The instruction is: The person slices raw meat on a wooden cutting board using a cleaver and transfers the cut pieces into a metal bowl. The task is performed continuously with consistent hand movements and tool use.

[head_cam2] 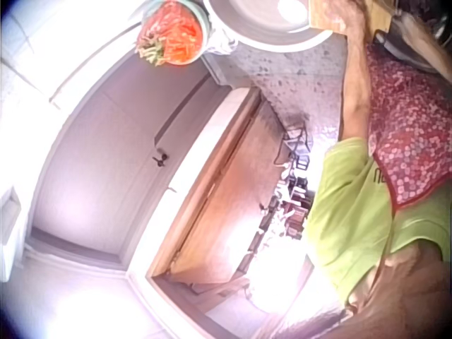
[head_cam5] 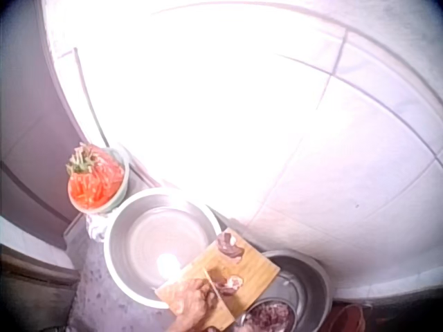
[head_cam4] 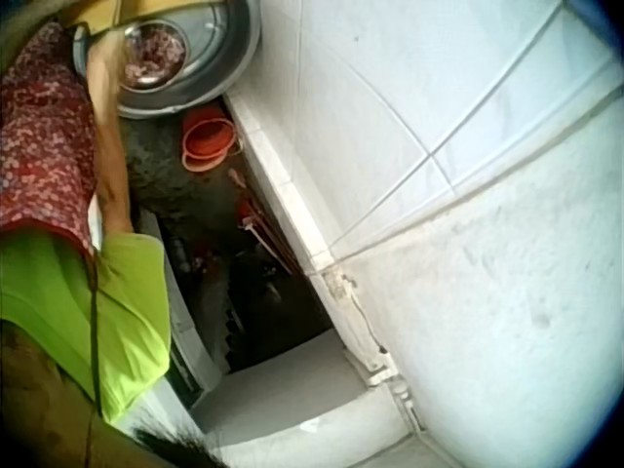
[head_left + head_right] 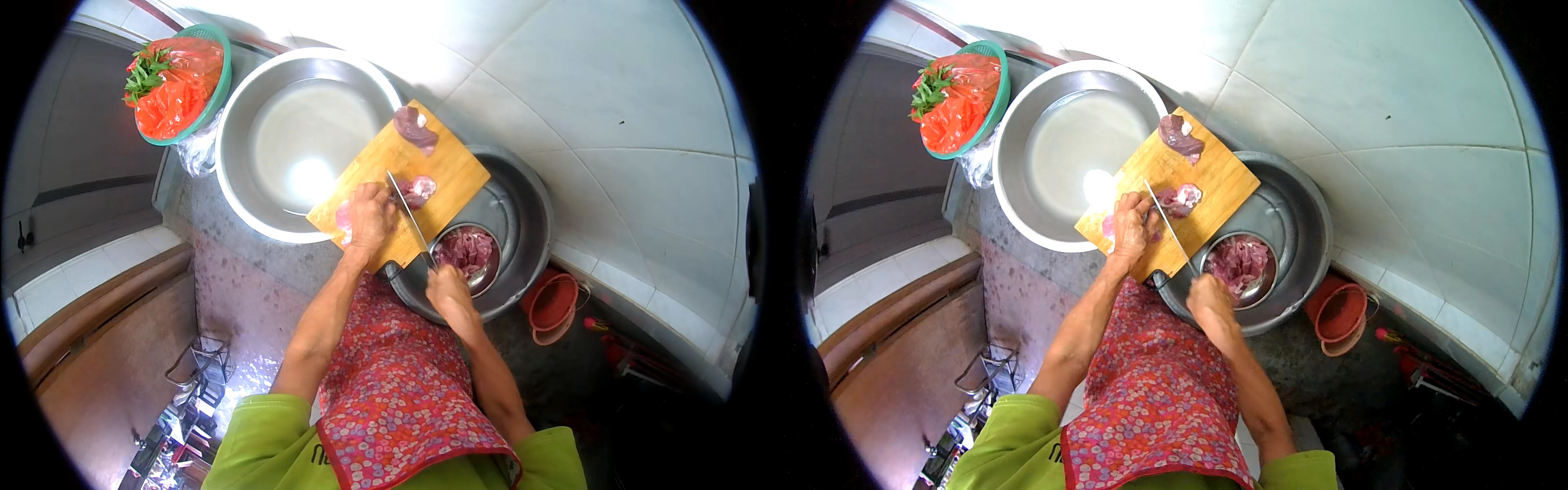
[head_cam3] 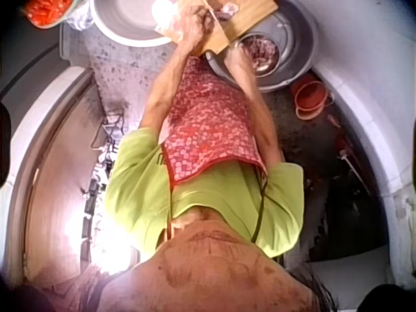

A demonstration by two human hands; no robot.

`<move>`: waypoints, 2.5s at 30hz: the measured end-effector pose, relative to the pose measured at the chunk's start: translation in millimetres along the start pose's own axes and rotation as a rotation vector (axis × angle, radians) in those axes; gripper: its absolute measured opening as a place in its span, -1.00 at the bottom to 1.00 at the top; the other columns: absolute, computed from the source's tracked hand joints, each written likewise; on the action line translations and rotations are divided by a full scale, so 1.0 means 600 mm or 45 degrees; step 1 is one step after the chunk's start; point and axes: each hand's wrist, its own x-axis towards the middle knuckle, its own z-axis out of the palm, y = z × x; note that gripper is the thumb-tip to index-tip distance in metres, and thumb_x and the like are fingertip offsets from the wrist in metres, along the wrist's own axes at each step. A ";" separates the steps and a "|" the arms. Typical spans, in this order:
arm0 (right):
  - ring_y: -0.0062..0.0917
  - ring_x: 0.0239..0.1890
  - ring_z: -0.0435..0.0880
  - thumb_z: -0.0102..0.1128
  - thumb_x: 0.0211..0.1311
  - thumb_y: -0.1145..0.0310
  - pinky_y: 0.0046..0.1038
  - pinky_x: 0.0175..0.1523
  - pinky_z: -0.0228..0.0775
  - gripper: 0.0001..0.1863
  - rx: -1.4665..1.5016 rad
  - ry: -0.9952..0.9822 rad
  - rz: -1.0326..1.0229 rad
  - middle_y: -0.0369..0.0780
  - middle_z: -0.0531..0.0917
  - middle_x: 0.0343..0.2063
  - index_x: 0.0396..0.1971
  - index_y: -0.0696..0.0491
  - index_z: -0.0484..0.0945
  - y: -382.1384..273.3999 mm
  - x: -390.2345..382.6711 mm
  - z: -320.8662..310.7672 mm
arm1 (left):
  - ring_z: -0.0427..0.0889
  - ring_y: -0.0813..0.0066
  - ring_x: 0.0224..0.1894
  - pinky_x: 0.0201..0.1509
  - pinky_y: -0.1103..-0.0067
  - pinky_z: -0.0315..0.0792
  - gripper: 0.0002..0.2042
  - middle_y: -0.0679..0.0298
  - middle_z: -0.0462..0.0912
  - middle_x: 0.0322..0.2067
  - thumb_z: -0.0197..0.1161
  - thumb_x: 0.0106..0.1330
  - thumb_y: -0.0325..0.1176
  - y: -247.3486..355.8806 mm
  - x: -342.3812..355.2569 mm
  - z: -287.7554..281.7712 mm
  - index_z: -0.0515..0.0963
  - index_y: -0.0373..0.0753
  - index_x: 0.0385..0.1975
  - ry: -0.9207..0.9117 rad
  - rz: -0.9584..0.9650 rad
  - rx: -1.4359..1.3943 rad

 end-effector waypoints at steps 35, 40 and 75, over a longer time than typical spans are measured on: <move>0.04 -0.28 0.58 0.11 0.15 0.29 -0.09 -0.18 0.42 -0.72 0.144 -0.055 0.246 0.14 0.59 -0.43 -0.44 0.26 0.57 -0.030 0.020 0.022 | 0.46 0.08 -0.37 -0.28 0.33 0.32 -0.88 0.13 0.48 -0.48 0.17 -0.12 -0.53 -0.006 0.019 -0.012 0.50 -0.27 -0.52 -0.116 -0.127 -0.129; 0.04 -0.25 0.57 0.09 0.10 0.38 -0.09 -0.17 0.41 -0.78 0.082 -0.171 0.285 0.15 0.58 -0.40 -0.46 0.26 0.56 -0.070 0.040 -0.011 | 0.46 0.10 -0.43 -0.30 0.33 0.32 -0.96 0.14 0.48 -0.55 0.16 -0.11 -0.54 -0.004 0.018 -0.004 0.49 -0.27 -0.62 -0.014 -0.096 -0.106; 0.09 -0.38 0.54 0.01 0.17 0.27 -0.02 -0.22 0.33 -0.71 0.277 0.114 0.106 0.13 0.56 -0.52 -0.47 0.23 0.54 0.076 -0.101 0.029 | 0.61 0.24 -0.35 -0.25 0.45 0.44 -0.86 0.10 0.63 -0.41 0.28 0.02 -0.43 0.012 0.105 -0.095 0.60 -0.29 -0.41 -0.207 -0.084 -0.181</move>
